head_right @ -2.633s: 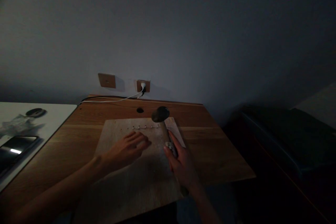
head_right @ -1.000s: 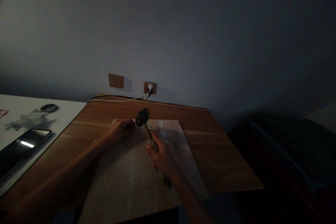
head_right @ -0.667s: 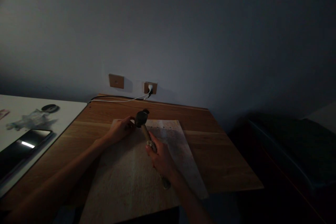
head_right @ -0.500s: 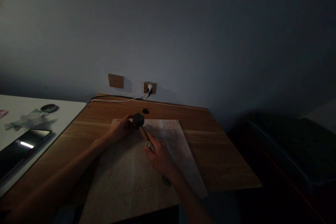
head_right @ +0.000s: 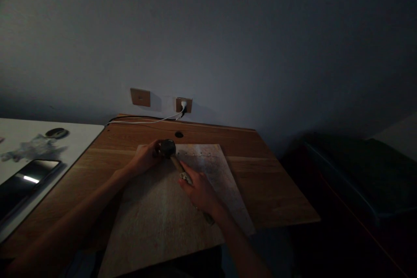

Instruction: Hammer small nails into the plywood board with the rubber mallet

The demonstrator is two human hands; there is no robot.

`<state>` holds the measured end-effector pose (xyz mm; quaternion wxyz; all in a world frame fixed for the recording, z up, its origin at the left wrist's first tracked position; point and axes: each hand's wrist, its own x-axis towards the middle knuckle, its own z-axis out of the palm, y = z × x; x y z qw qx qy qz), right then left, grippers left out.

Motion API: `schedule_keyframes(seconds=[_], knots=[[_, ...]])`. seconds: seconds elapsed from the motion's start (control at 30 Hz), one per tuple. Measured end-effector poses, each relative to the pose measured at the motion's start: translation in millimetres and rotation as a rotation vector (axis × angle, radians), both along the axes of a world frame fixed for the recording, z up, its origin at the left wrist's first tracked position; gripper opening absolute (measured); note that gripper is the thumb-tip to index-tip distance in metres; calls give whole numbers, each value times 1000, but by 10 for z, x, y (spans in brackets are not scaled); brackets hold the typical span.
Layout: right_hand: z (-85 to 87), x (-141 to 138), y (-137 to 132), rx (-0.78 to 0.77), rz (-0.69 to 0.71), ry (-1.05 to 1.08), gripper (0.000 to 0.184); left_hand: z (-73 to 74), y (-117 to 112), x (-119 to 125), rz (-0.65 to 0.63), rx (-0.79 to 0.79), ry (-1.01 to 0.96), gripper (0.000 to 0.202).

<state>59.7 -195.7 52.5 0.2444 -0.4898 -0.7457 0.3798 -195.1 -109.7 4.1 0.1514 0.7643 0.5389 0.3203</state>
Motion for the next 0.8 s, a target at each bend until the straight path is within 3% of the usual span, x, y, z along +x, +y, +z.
schedule_keyframes(seconds=[0.1,0.17,0.27,0.33,0.4,0.5,0.57,0.67,0.8], knots=[[67,137,-16,-16,-62,35,56,131,-118,81,64,210,83,36],[95,260,-33,-31,-140,69,60,282,-296,253,-8,320,149,28],[91,460,-53,-28,-223,113,65,445,-679,667,-450,439,370,16],[62,577,-64,-28,-240,122,67,433,-947,966,-631,554,536,15],[24,665,-78,-46,-245,123,68,335,-1163,1211,-657,612,589,8],[-20,730,-111,-77,-246,135,68,176,-1313,1387,-671,619,592,14],[-27,727,-137,-88,-239,145,68,151,-1276,1346,-683,634,575,11],[-4,672,-171,-91,-228,141,65,231,-1024,1036,-675,570,525,9],[15,540,-182,-91,-201,143,63,283,-514,346,-330,313,285,12]])
